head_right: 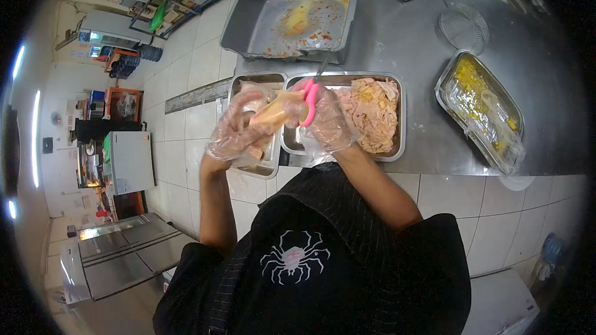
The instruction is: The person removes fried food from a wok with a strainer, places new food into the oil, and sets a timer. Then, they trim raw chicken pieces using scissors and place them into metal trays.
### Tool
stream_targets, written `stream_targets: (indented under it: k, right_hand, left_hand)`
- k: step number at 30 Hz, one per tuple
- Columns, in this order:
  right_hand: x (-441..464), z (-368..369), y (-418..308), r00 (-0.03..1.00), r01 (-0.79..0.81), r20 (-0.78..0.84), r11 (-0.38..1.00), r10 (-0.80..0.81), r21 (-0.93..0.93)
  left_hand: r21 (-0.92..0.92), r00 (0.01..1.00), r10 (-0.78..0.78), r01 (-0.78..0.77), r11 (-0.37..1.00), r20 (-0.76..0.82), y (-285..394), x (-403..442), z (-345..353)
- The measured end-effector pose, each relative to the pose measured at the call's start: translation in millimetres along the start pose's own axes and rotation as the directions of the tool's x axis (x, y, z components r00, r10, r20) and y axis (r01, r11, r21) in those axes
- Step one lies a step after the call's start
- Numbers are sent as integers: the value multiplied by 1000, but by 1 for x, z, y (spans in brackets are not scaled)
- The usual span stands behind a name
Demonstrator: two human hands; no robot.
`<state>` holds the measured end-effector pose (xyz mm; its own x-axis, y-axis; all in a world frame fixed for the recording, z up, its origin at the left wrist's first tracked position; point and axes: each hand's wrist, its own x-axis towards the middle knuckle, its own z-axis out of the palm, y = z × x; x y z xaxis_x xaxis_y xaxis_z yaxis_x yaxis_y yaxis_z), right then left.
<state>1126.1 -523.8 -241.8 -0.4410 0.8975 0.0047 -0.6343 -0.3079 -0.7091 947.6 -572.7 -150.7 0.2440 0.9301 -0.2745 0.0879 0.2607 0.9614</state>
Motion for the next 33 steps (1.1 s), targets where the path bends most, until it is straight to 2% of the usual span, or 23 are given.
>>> stream_targets:
  k: [1, 2, 6, 8, 9, 11, 12, 13, 14, 17, 18, 19, 21, 22, 23, 24, 25, 27, 28, 29, 31, 32, 33]
  right_hand:
    - [0, -5, 2, 993, 84, -78, 996, -87, -43]
    - [0, -10, 6, 989, 96, -111, 995, -93, 28]
    - [-8, -21, 20, 983, 47, -181, 995, -30, 92]
    - [-16, -18, 23, 914, 142, -351, 971, -202, -190]
    - [-22, -20, 27, 915, 143, -349, 972, -202, -187]
    - [-34, -24, 33, 962, -36, -270, 975, -25, -218]
    - [-40, -28, 32, 959, -271, -58, 959, 276, 83]
    - [-44, -24, 28, 887, -444, 189, 891, 422, 95]
    - [-47, -19, 25, 740, -598, 424, 800, 522, 59]
    - [-48, 9, 25, 690, -601, 474, 798, 547, -46]
    - [-43, 11, 22, 696, -614, 482, 789, 532, 16]
    - [-37, 15, 18, 696, -612, 487, 791, 528, 18]
    - [-24, 22, 6, 824, -455, 393, 890, 408, 33]
    - [-19, 25, -3, 847, -373, 400, 927, 350, -20]
    - [-16, 29, -12, 844, -373, 408, 928, 348, -20]
    - [-15, 33, -20, 866, -252, 411, 959, 284, -132]
    - [-14, 36, -27, 879, -125, 422, 962, 220, -241]
    - [-12, 37, -32, 857, -157, 420, 927, 300, -341]
    - [-13, 36, -31, 846, -112, 458, 931, 273, -348]
    - [-13, 35, -29, 832, -68, 496, 932, 249, -355]
    - [-14, 36, -25, 829, -41, 495, 912, 259, -409]
    - [-14, 37, -26, 835, -15, 484, 890, 262, -457]
    - [-15, 37, -31, 832, -12, 488, 887, 265, -462]
  left_hand:
    - [40, 999, 48, -47, 998, -15, -3, 1, -4]
    - [14, 987, 136, -135, 991, -88, -10, 6, -2]
    - [-36, 957, 200, -213, 976, -212, -18, 23, 2]
    - [-57, 954, 226, -241, 969, -196, -22, 33, -1]
    - [-53, 954, 227, -241, 969, -197, -21, 35, -1]
    - [-153, 967, 175, -205, 967, -186, -14, 39, 1]
    - [-65, 958, 225, -240, 969, -178, -21, 44, -6]
    - [-60, 960, 221, -234, 970, -173, -18, 42, -6]
    - [-44, 962, 212, -223, 974, -172, -12, 40, -6]
    - [15, 957, 225, -226, 974, -181, 1, 38, -1]
    - [51, 951, 238, -233, 971, -196, 4, 34, 0]
    - [57, 951, 239, -232, 971, -198, 7, 29, 0]
    - [115, 950, 256, -238, 964, -177, 15, 19, -1]
    - [122, 949, 260, -240, 963, -181, 20, 17, 1]
    - [19, 952, 260, -260, 965, -161, 24, 15, 4]
    - [-85, 954, 263, -277, 957, -142, 26, 14, 6]
    - [-79, 952, 267, -280, 957, -150, 25, 16, 3]
    - [-228, 943, 309, -277, 933, 120, 20, 23, -7]
    - [-364, 952, 275, -211, 907, 132, 19, 25, -5]
    - [-363, 952, 282, -222, 905, 121, 22, 23, -9]
    - [-219, 932, 69, 11, 976, 356, 30, 20, -16]
    - [17, 939, 68, -78, 997, 337, 39, 19, -13]
    - [15, 940, 76, -85, 996, 333, 32, 18, -17]
